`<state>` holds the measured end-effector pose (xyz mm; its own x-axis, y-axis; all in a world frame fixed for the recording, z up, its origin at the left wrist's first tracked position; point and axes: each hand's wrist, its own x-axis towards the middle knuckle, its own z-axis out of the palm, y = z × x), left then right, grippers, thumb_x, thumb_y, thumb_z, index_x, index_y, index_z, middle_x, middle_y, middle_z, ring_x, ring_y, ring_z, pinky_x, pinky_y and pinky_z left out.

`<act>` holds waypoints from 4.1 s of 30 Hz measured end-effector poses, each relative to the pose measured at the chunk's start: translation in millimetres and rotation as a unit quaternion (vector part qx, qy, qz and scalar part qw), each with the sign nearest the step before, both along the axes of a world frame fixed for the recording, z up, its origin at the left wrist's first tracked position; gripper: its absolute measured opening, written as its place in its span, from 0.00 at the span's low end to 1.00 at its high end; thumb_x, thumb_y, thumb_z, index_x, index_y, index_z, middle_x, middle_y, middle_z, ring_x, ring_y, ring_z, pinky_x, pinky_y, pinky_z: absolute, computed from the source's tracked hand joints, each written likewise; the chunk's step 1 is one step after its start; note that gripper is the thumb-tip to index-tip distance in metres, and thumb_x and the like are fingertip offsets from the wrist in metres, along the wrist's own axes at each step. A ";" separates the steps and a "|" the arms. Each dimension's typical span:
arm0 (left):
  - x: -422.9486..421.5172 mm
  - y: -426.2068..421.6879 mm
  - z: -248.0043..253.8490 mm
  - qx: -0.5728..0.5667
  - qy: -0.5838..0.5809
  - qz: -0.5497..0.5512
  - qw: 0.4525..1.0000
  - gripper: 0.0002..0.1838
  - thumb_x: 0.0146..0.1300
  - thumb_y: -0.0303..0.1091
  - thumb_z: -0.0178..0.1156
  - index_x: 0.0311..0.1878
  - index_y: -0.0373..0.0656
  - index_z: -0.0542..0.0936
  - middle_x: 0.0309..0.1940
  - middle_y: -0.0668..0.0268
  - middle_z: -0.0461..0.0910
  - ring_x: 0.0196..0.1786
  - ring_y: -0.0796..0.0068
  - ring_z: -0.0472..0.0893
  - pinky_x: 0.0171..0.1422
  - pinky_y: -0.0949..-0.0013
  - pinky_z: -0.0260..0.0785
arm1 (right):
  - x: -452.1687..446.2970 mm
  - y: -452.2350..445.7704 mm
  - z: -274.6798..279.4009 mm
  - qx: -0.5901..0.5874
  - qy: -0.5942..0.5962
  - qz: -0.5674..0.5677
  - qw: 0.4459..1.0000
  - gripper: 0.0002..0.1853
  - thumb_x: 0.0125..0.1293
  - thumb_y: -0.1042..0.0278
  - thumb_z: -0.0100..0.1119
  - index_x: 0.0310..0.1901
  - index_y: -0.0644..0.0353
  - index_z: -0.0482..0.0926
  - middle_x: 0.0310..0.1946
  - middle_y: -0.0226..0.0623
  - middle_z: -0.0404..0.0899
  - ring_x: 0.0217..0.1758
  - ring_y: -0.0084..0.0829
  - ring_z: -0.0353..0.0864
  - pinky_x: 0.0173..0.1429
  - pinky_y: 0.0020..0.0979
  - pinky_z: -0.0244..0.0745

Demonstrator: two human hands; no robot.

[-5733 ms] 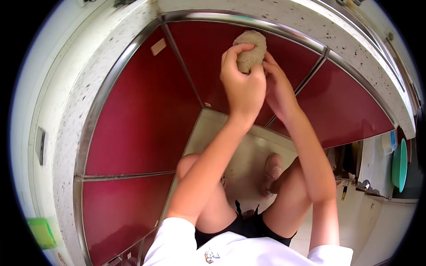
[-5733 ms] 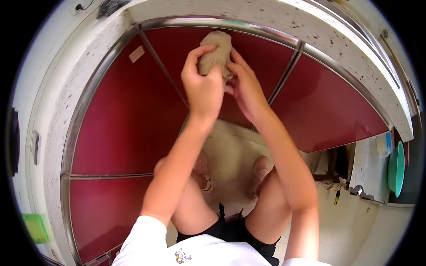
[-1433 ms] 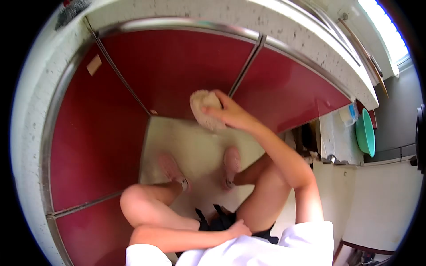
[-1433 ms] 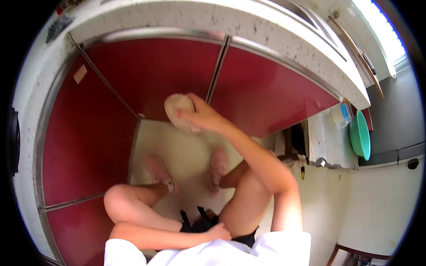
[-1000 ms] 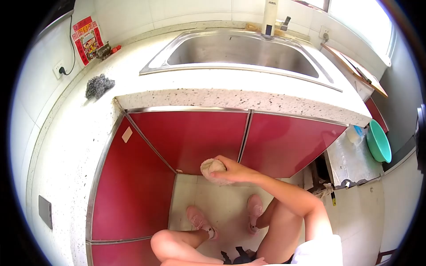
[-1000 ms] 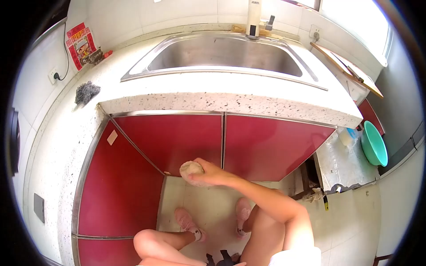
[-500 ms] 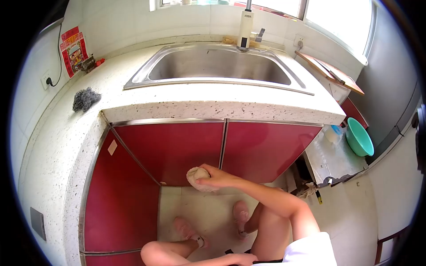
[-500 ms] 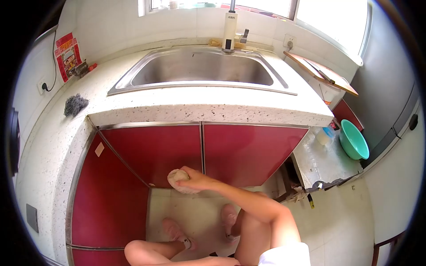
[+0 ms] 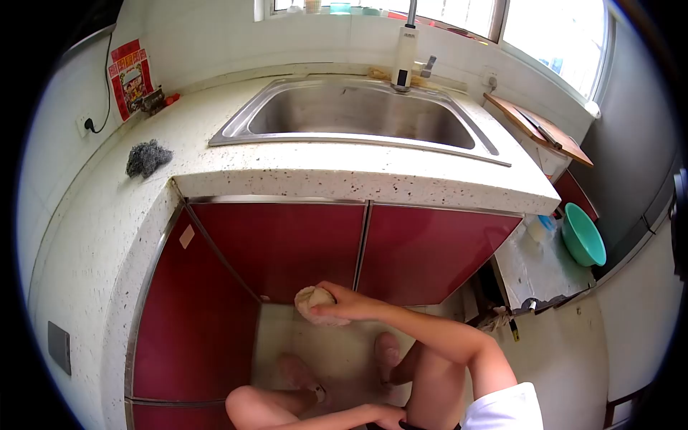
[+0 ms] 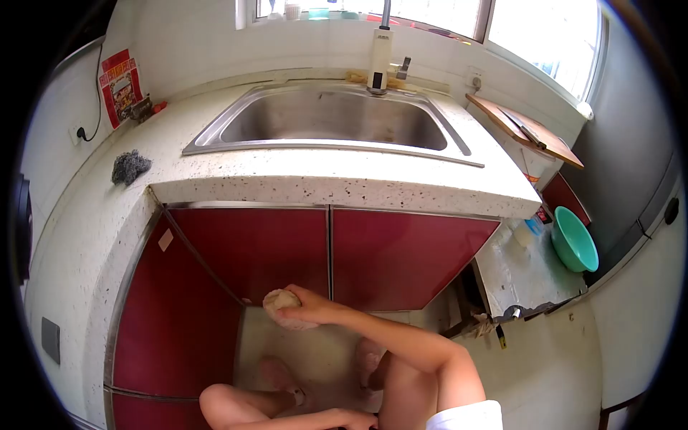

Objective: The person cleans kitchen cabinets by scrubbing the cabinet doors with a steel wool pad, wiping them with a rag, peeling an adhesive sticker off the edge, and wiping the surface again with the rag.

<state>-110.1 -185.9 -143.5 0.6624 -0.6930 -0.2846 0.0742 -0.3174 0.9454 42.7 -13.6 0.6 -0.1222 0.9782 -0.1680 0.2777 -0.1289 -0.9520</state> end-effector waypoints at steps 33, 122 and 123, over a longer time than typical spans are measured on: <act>-32.3 186.7 239.0 0.402 -0.015 0.400 0.824 0.18 0.66 0.42 0.53 0.51 0.39 0.78 0.39 0.53 0.82 0.44 0.53 0.81 0.53 0.56 0.73 | 41.6 -42.8 119.1 0.585 -0.428 -0.253 0.641 0.31 0.40 0.74 0.75 0.52 0.59 0.79 0.49 0.39 0.79 0.50 0.42 0.76 0.55 0.38 0.71; -9.3 212.7 181.7 0.374 0.151 0.322 0.857 0.25 0.66 0.37 0.48 0.65 0.43 0.71 0.62 0.54 0.73 0.64 0.55 0.73 0.68 0.59 0.66 | 50.1 27.6 54.4 0.530 -0.468 -0.355 0.612 0.18 0.40 0.76 0.69 0.37 0.57 0.78 0.37 0.39 0.74 0.41 0.44 0.74 0.38 0.40 0.71; -8.0 213.8 174.1 0.381 0.128 0.331 0.854 0.25 0.65 0.37 0.48 0.65 0.42 0.71 0.61 0.54 0.74 0.63 0.55 0.74 0.67 0.58 0.66 | 48.4 28.1 33.6 0.499 -0.523 -0.339 0.602 0.17 0.40 0.76 0.70 0.36 0.55 0.78 0.37 0.39 0.74 0.41 0.44 0.74 0.38 0.41 0.72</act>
<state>-118.1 27.9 30.6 0.6860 0.2606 -0.6793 0.6490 -0.6413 0.4093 91.0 14.5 34.2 0.0241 0.4212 0.9066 0.9982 -0.0592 0.0009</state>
